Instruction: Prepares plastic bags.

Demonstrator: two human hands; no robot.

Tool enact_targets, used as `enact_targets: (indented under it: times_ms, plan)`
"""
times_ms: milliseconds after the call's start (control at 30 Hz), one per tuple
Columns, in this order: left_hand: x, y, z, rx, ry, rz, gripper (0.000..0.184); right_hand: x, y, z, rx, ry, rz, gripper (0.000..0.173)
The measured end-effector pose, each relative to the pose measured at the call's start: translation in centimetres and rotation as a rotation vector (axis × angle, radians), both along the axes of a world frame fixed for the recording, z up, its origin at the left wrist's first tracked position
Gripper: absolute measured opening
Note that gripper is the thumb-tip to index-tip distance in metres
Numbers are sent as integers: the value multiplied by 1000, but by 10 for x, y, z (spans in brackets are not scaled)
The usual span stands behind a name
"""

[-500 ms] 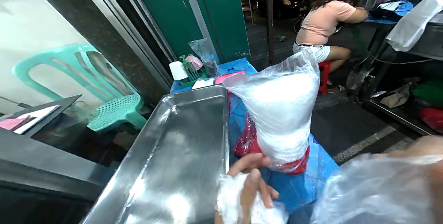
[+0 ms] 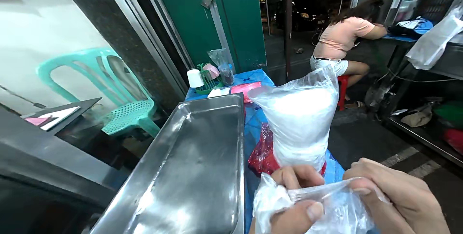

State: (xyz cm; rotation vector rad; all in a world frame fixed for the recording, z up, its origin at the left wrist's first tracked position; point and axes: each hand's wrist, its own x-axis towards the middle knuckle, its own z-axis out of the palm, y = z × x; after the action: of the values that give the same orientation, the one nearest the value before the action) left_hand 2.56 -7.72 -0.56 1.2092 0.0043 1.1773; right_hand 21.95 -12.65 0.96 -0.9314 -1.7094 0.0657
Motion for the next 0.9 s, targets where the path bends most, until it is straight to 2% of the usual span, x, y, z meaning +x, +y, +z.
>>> enact_targets:
  times_ms: [67, 167, 333, 367, 467, 533, 567, 667, 767, 833, 900]
  plan:
    - [0, -6, 7, -69, -2, -39, 15, -2, 3, -2, -4, 35, -8, 41]
    - [-3, -5, 4, -39, 84, -52, 25, -2, 5, 0, -2, 62, -35, 40]
    - [-7, -5, 4, -88, 157, 138, 26, 2, 1, 9, -127, 158, 169, 19]
    - [-8, -6, 5, -76, 170, 182, 26, 5, 1, 10, -161, 150, 220, 18]
    - [-9, -9, 13, -16, 229, 269, 27, 12, 0, 14, -169, 31, 204, 38]
    - [-8, -12, 15, -12, 240, 279, 30, 8, -2, 17, -134, -70, 95, 27]
    - [-8, -13, 16, -14, 240, 272, 32, 6, -2, 18, -106, -106, 57, 22]
    - [-8, -14, 14, 3, 249, 192, 34, 2, 0, 16, -38, -165, -9, 36]
    - [-8, -10, 11, 38, 285, 88, 32, -5, 0, 14, -8, -148, -59, 40]
    - [-9, -9, 11, 49, 281, 37, 29, -8, -1, 14, -21, -37, -29, 38]
    - [-12, -8, 10, 70, 282, -16, 21, -7, 0, 15, -78, 201, 176, 37]
